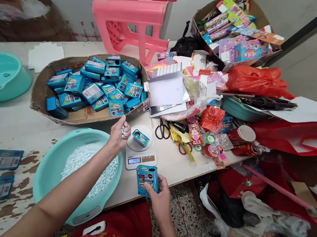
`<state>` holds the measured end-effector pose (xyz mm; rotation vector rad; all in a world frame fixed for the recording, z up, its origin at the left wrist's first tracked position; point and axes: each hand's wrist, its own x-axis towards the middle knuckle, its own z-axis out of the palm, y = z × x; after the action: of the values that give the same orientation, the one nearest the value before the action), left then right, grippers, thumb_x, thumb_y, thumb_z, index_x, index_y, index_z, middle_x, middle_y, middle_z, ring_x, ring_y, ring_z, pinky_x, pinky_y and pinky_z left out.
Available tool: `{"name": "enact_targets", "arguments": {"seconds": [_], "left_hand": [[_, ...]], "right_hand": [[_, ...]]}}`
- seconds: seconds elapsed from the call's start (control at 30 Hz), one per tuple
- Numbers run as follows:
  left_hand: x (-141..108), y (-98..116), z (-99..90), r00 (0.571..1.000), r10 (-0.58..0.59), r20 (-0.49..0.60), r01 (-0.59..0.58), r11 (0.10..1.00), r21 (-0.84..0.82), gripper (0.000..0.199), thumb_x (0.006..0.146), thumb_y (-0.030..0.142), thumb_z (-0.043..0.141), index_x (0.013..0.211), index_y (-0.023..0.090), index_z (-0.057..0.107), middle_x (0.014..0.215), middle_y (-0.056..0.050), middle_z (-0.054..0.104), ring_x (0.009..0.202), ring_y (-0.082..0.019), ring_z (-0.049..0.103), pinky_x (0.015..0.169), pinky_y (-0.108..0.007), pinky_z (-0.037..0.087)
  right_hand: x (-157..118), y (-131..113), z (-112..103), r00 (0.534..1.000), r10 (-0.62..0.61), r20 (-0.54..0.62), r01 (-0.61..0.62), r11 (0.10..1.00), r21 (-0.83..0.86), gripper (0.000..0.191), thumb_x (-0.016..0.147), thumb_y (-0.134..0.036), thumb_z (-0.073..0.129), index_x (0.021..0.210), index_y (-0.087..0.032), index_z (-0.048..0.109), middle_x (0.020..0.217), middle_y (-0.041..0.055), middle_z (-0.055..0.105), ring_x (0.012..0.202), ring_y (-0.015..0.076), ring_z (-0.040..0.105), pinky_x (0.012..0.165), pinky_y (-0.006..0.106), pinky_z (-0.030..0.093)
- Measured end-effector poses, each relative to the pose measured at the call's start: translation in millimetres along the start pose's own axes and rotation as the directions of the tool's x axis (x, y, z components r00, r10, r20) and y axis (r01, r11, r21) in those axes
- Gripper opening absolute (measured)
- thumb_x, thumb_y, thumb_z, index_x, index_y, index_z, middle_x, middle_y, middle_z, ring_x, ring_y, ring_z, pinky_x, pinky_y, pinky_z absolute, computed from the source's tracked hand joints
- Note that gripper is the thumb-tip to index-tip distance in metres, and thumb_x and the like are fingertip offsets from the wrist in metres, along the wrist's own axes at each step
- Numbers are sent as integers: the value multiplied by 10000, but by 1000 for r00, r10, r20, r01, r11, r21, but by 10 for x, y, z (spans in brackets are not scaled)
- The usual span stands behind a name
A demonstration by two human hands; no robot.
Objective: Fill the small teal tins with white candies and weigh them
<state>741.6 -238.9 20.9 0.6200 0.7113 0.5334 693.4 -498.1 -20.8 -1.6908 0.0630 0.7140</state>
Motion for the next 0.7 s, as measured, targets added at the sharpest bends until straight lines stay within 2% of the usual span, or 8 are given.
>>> {"name": "enact_targets", "arguments": {"seconds": [0.1, 0.23, 0.33, 0.43, 0.57, 0.63, 0.7], "left_hand": [[209, -159, 212, 995, 94, -39, -92, 995, 37, 404, 683, 468, 700, 594, 173, 439, 452, 66, 426, 344, -50, 397, 333, -175, 253], [291, -255, 266, 984, 175, -43, -172, 983, 67, 401, 691, 438, 694, 564, 170, 424, 475, 59, 439, 404, -71, 474, 401, -194, 347], [288, -264, 278, 980, 193, -54, -186, 977, 108, 411, 692, 448, 689, 556, 173, 415, 471, 61, 431, 428, -77, 500, 430, -196, 370], [298, -274, 298, 977, 200, -68, -190, 973, 128, 435, 701, 488, 674, 557, 174, 409, 467, 65, 415, 407, -61, 463, 409, -186, 339], [309, -232, 315, 982, 161, -98, -153, 985, 78, 459, 680, 511, 693, 575, 177, 396, 473, 74, 389, 359, -33, 352, 351, -178, 231], [261, -127, 278, 990, 113, -88, -108, 993, 53, 467, 670, 510, 705, 583, 180, 385, 469, 80, 368, 351, -25, 313, 342, -173, 198], [143, 49, 164, 995, 77, -56, -74, 995, 66, 466, 674, 499, 708, 587, 181, 379, 472, 81, 350, 354, -23, 297, 340, -170, 182]], "right_hand": [[57, 60, -96, 999, 1, -35, -1, 1000, 4, 488, 642, -394, 764, 1029, -194, 544, 972, 63, 684, 884, 241, 638, 789, 380, 536], [123, 161, -166, 997, 24, -67, -24, 1000, 0, 480, 641, -391, 760, 1024, -196, 545, 963, 61, 685, 881, 241, 639, 782, 376, 535], [167, 209, -171, 997, 47, -59, -48, 999, -7, 478, 648, -393, 752, 1031, -202, 540, 978, 55, 683, 898, 241, 640, 797, 379, 530], [202, 212, -154, 997, 54, -54, -55, 998, -9, 485, 650, -392, 748, 1044, -204, 536, 991, 54, 680, 907, 242, 641, 805, 384, 527], [208, 160, -133, 997, 48, -54, -50, 998, -25, 473, 656, -384, 744, 1039, -202, 534, 988, 55, 680, 900, 238, 638, 794, 376, 527], [193, 133, -132, 998, 37, -57, -39, 999, -36, 469, 653, -381, 749, 1031, -200, 538, 977, 53, 682, 891, 232, 637, 795, 371, 526], [171, 124, -139, 999, 28, -45, -30, 999, -40, 468, 655, -385, 749, 1029, -198, 541, 973, 51, 682, 885, 227, 637, 800, 369, 524]]}}
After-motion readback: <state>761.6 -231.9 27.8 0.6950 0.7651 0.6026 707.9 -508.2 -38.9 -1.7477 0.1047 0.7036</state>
